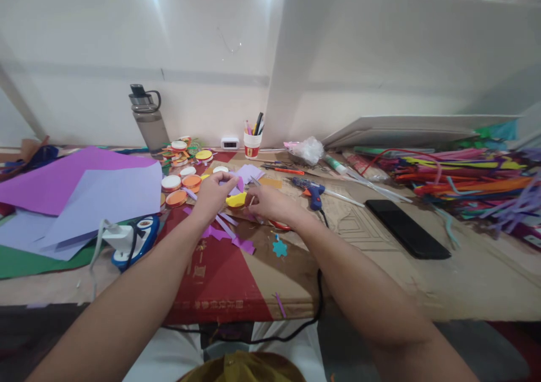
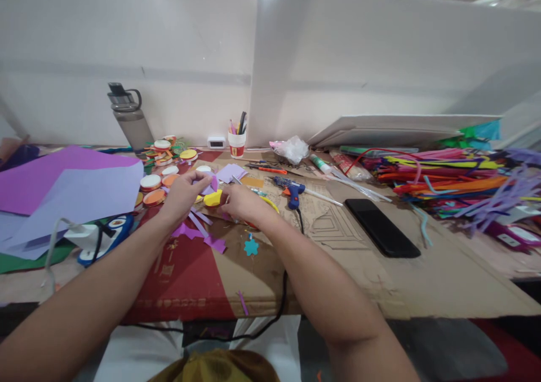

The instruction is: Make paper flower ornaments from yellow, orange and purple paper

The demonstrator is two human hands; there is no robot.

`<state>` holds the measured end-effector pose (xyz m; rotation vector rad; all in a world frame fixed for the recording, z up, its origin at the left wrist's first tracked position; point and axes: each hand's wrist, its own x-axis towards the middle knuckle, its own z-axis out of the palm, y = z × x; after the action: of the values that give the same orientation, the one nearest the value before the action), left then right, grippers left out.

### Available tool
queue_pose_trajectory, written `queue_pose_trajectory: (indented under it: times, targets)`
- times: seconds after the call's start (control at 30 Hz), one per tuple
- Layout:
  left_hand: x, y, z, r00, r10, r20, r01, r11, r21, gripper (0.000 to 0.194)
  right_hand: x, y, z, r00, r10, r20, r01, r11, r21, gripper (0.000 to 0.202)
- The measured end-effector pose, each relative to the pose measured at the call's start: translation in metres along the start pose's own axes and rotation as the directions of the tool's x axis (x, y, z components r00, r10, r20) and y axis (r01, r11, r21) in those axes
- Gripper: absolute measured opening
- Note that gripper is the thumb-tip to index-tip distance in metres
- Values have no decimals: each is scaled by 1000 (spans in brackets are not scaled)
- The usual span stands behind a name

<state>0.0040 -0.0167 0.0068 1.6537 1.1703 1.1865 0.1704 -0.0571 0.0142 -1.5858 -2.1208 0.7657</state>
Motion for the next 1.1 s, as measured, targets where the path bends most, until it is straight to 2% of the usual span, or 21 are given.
queue_pose_trajectory:
  times: [0.17, 0.27, 0.37, 0.43, 0.53, 0.63, 0.73, 0.87, 0.93, 1.0, 1.1]
  targets:
    - [0, 3, -1, 1000, 16, 18, -18, 995, 100, 26, 3, -2, -4, 986, -8, -164, 3, 1000, -26, 10]
    - [0, 3, -1, 999, 41, 24, -44, 987, 156, 26, 6, -1, -3, 959, -12, -284, 39, 995, 89, 11]
    - [0, 3, -1, 996, 53, 66, -63, 983, 170, 27, 8, -2, -2, 936, -53, -349, 134, 968, 212, 23]
    - [0, 3, 0, 994, 41, 101, -57, 985, 161, 28, 9, -3, -1, 928, -81, -364, 175, 957, 232, 28]
    - [0, 2, 0, 993, 1, 115, -19, 988, 152, 29, 9, -4, 1, 922, -102, -372, 187, 961, 201, 18]
    - [0, 0, 2, 989, 17, 146, -37, 990, 139, 27, 11, -1, 0, 918, -111, -381, 201, 958, 206, 12]
    - [-1, 0, 5, 982, 52, 181, -55, 998, 12, 23, 15, 4, -3, 918, -81, -388, 216, 923, 318, 7]
    - [-1, 2, 9, 984, 29, 173, 18, 964, -264, 55, 17, 10, -13, 928, 60, -367, 148, 845, 514, 5]
    - [0, 3, 11, 985, -10, 173, 63, 950, -306, 64, 17, 11, -18, 925, 131, -357, 101, 820, 564, 7]
    - [1, 2, 11, 987, -37, 156, 83, 952, -295, 60, 17, 12, -20, 919, 152, -364, 98, 806, 584, 8]
    - [3, -1, 10, 987, -56, 149, 93, 963, -253, 42, 17, 12, -21, 912, 134, -388, 133, 799, 587, 9]
